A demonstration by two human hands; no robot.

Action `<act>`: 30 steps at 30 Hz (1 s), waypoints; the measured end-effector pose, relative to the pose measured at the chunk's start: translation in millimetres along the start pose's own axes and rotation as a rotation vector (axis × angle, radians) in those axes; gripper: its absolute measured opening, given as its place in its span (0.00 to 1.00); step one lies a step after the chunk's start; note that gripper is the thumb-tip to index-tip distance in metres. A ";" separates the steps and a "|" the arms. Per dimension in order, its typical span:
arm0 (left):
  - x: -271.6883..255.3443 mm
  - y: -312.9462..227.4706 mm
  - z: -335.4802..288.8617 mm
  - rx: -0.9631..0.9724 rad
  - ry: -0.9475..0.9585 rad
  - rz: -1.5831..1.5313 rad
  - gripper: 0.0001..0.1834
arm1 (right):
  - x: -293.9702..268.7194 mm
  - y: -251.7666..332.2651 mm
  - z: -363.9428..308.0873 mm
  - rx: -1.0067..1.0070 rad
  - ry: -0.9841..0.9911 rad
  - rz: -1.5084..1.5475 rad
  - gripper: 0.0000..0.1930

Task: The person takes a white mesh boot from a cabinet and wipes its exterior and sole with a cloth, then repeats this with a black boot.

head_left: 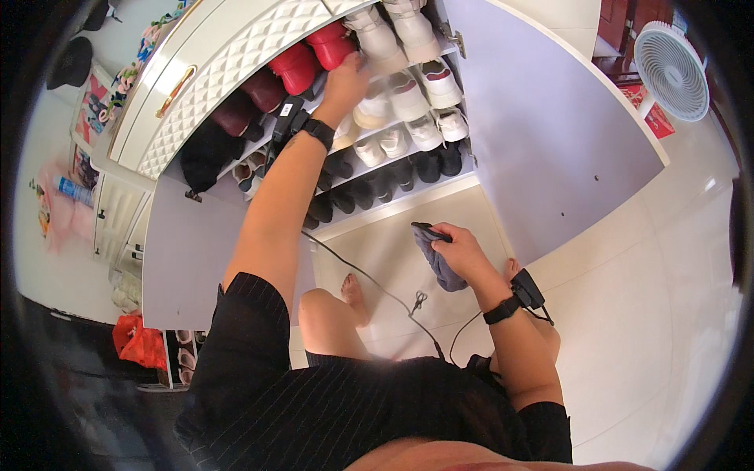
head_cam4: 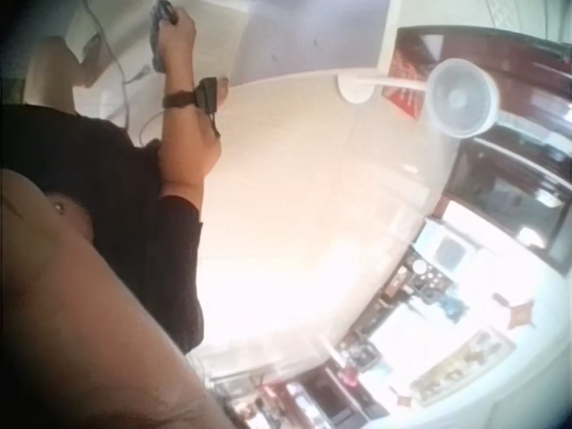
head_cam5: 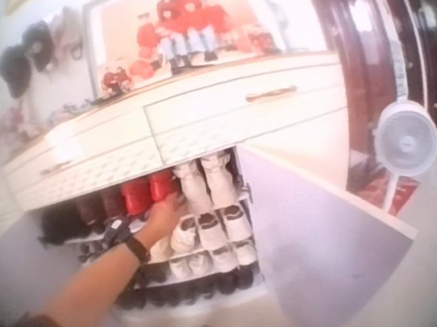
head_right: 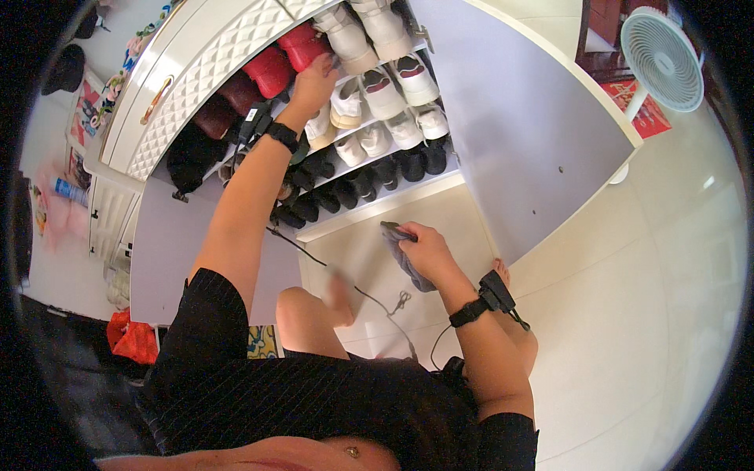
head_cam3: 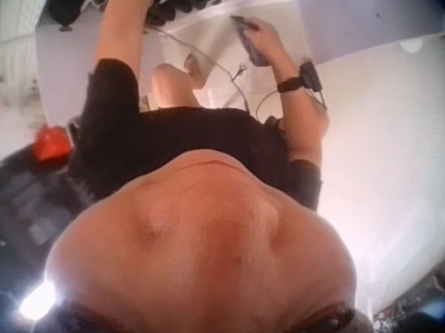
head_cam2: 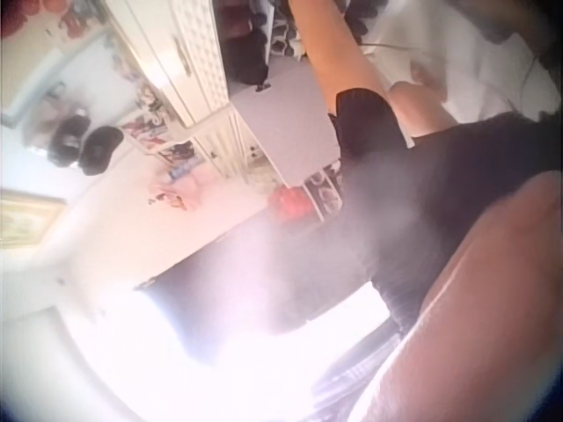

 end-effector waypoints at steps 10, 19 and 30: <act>17.0 -11.6 3.1 -0.207 0.012 0.191 0.46 | -10.4 -5.7 -7.1 -0.023 -0.019 0.053 0.13; 42.1 -42.5 28.2 -0.317 -0.129 0.025 0.54 | -16.3 -5.5 -11.9 -0.002 -0.038 -0.001 0.17; 43.5 -58.5 21.2 -0.416 -0.126 0.070 0.47 | -18.4 -0.3 -14.4 -0.009 -0.056 0.010 0.14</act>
Point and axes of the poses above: each hand's wrist, its own z-axis towards the middle knuckle, its own x-axis out of the palm, y = z × x, the point moved 2 cm from there along z, towards the middle knuckle
